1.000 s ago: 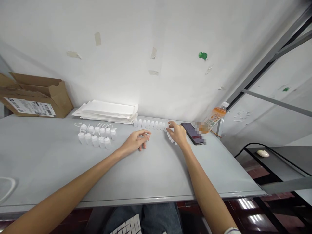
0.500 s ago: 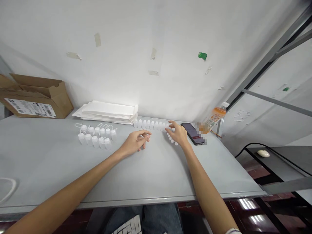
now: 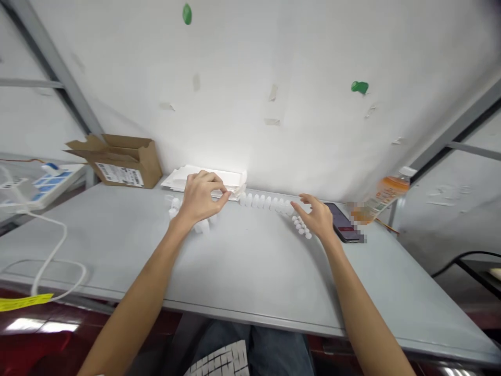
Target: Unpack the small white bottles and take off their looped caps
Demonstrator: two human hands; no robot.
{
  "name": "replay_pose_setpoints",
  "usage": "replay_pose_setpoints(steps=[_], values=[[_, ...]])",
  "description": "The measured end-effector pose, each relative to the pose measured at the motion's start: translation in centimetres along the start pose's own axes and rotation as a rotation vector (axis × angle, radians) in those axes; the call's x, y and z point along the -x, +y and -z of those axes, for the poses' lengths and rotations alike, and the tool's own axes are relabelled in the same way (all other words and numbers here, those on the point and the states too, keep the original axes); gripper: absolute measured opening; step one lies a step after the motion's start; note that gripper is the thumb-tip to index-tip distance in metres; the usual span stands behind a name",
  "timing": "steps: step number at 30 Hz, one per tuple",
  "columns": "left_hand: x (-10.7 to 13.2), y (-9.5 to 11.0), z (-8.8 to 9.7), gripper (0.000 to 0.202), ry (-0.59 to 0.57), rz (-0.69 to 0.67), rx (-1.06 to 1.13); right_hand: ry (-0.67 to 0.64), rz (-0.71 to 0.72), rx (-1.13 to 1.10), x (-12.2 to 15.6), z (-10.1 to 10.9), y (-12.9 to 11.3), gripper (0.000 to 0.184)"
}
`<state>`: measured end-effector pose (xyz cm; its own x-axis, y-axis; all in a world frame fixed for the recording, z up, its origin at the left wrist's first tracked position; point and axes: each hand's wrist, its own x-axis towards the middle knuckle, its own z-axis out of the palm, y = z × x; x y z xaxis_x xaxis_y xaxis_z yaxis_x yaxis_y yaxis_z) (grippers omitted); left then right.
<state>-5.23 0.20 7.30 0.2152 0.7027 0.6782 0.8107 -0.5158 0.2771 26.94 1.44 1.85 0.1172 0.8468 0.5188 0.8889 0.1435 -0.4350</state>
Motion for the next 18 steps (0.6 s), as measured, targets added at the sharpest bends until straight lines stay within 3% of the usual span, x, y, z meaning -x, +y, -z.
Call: replay_pose_setpoints(steps=[8,14,18], values=[[0.6,-2.0,1.5,0.013,-0.145,0.050,-0.233,0.020,0.019,0.001,-0.1,0.1,0.1,0.041],[0.9,-2.5,1.3,0.014,-0.266,0.069,-0.260,0.028,0.017,0.001,-0.1,0.5,-0.1,0.037],[0.7,-2.6,1.1,0.015,-0.280,0.074,-0.216,0.041,0.029,-0.020,-0.1,0.6,-0.1,0.035]])
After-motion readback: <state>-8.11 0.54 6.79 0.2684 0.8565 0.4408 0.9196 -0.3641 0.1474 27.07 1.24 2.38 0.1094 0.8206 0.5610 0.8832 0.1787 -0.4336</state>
